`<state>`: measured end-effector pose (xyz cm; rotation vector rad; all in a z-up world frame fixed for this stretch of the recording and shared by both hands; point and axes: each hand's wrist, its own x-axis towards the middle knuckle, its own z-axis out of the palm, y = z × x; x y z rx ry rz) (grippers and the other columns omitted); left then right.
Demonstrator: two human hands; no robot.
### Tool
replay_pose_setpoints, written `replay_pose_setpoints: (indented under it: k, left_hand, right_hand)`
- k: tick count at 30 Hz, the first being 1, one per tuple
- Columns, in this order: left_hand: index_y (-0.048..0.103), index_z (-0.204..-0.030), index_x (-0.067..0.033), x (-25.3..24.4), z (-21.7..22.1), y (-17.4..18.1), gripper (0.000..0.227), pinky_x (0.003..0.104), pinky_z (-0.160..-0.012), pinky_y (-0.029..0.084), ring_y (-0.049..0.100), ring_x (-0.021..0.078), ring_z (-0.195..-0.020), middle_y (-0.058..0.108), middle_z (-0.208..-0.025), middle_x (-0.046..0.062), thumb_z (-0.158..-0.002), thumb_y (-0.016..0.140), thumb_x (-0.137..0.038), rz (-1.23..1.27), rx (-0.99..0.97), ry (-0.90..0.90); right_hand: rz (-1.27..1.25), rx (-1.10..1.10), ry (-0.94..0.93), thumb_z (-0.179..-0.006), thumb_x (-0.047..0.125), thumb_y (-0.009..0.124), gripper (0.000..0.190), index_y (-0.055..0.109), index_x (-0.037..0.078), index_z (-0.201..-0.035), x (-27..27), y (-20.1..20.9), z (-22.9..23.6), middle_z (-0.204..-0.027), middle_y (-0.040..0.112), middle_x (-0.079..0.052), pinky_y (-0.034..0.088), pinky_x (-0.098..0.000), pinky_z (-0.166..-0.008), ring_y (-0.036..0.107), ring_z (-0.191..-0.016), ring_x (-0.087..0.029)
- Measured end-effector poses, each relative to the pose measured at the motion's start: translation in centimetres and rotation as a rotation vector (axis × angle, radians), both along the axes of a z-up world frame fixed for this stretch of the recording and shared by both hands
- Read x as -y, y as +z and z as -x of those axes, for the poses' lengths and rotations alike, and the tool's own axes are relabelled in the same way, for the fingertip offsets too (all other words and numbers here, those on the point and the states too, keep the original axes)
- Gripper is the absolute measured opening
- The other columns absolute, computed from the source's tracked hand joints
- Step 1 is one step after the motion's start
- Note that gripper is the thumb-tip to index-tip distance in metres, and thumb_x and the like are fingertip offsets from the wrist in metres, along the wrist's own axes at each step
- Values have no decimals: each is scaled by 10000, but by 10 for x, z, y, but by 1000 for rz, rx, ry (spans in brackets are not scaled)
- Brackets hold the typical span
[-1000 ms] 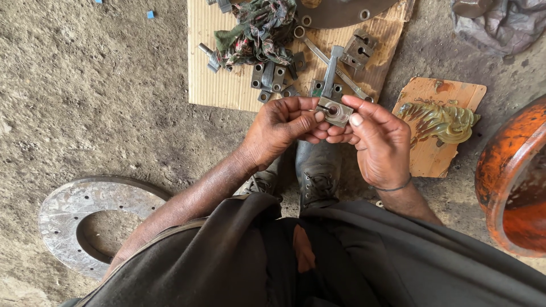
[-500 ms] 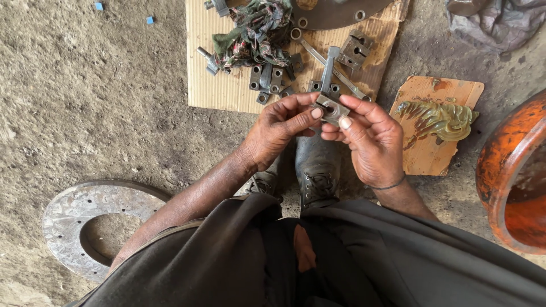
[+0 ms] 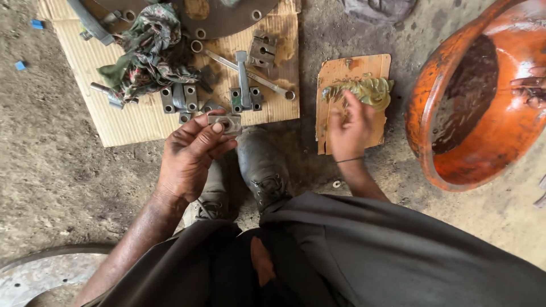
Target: The person repeatedly wipes small metal parts with a cloth, then applies a viscous substance from a container to the parts. The person handles the parts one at a time, wiping and applying the substance multiple times.
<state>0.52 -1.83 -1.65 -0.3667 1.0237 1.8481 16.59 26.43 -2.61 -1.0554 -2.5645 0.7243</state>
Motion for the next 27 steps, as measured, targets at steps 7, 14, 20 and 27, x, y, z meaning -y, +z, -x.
replay_pose_setpoints:
  k: [7, 14, 20, 27]
  left_hand:
    - [603, -1302, 39, -5, -1, 0, 393, 467, -1000, 614, 714, 278, -1093, 701, -1204, 155, -992, 683, -189, -31, 51, -3]
    - [581, -1318, 38, -7, -7, 0, 432, 440, -979, 586, 708, 321, -1157, 677, -1273, 171, -975, 685, -203, -84, 72, 11]
    - [547, -1340, 25, -12, -8, -10, 441, 443, -999, 592, 703, 319, -1172, 675, -1261, 173, -997, 670, -222, -102, 97, 27]
    - [582, -1304, 58, -22, -10, -5, 406, 422, -993, 612, 715, 283, -1140, 713, -1212, 179, -1028, 645, -232, -118, 95, -35]
  right_hand:
    - [-340, 438, 36, -872, 34, 739, 772, 540, 264, -1581, -46, -27, -52, -1202, 456, -120, 567, -412, -777, 610, -1005, -276]
    - [-508, 246, 141, -817, -7, 732, 591, 710, 276, -1336, -42, -43, -41, -1101, 531, -75, 532, -434, -879, 592, -1050, -311]
    - [454, -203, 199, -878, -76, 574, 362, 669, 86, -1187, -8, 9, -7, -1298, 571, -39, 457, -372, -1030, 540, -1204, -230]
    - [1049, -217, 737, -893, -173, 499, 531, 614, 29, -1371, 61, 52, 52, -1712, 346, -138, 220, -434, -1365, 279, -1649, -280]
